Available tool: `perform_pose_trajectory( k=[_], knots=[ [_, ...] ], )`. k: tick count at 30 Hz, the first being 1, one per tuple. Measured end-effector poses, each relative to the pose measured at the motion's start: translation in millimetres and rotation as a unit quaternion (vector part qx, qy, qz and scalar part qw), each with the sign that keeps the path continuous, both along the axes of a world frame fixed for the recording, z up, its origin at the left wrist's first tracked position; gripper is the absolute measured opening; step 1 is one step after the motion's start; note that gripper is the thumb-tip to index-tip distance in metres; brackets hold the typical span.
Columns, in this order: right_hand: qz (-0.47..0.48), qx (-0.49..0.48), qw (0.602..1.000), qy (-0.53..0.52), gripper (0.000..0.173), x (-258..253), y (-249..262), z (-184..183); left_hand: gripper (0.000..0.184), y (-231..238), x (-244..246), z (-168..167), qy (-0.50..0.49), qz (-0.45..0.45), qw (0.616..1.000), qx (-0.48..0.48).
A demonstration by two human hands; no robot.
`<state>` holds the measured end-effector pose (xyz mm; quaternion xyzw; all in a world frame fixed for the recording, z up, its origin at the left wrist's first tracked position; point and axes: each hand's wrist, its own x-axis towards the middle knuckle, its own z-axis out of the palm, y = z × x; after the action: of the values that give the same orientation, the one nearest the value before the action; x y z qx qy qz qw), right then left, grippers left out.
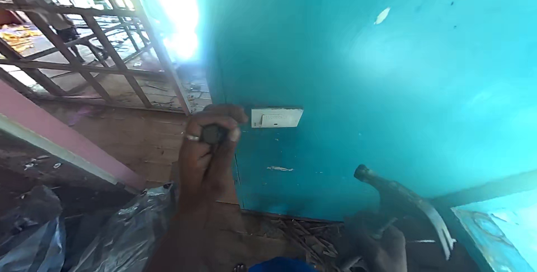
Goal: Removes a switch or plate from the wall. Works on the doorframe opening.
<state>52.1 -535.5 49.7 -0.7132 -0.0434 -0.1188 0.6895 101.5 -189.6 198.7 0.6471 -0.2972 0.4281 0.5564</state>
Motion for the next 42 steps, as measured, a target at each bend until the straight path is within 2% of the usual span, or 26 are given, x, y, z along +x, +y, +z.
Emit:
perform_pose_trajectory(
  k=[2,4,7,11,15,20,25,29,32,36,39,42],
  knots=[
    [-0.011,-0.003,1.000,-0.005,0.014,-9.0,18.3,3.4,0.009,2.9,-6.7,3.9,-0.038,0.016,0.998,0.056],
    [-0.019,-0.009,1.000,-0.015,0.012,-16.9,33.4,3.4,0.006,-8.1,-9.7,-2.8,-0.059,-0.031,0.985,0.158],
    [-0.034,-0.019,0.998,-0.046,0.009,-28.7,51.6,1.3,0.007,-35.4,3.5,-7.7,-0.136,-0.098,0.931,0.325],
    [-0.078,-0.029,0.994,-0.065,0.011,-50.3,70.7,7.4,0.014,-52.0,48.9,-14.3,-0.210,-0.162,0.878,0.399],
    [-0.124,-0.044,0.988,-0.084,0.018,-73.2,83.3,11.3,0.012,-54.7,76.3,-15.0,-0.213,-0.196,0.867,0.406],
    [-0.155,-0.048,0.983,-0.085,0.018,-87.8,88.5,9.9,0.009,-62.6,77.4,-18.2,-0.232,-0.220,0.875,0.364],
    [-0.149,-0.036,0.983,-0.104,0.014,-90.2,90.1,17.4,0.008,-67.9,82.8,-18.7,-0.229,-0.188,0.891,0.343],
    [-0.130,-0.068,0.978,-0.149,0.013,-88.8,91.2,29.9,0.008,-70.0,85.4,-22.1,-0.226,-0.194,0.898,0.324],
    [-0.128,-0.145,0.958,-0.211,0.009,-79.5,85.8,39.7,0.007,-75.9,85.3,-25.3,-0.229,-0.189,0.908,0.295],
    [-0.075,-0.210,0.941,-0.256,0.021,-63.8,70.8,39.1,0.005,-79.1,85.9,-29.7,-0.232,-0.175,0.914,0.283],
    [-0.071,-0.259,0.914,-0.303,0.023,-58.3,68.9,44.9,0.004,-81.2,85.4,-31.1,-0.226,-0.175,0.919,0.272],
    [-0.082,-0.293,0.876,-0.375,0.026,-60.2,75.9,65.8,0.006,-80.7,85.6,-26.0,-0.207,-0.189,0.922,0.267]
  ],
)
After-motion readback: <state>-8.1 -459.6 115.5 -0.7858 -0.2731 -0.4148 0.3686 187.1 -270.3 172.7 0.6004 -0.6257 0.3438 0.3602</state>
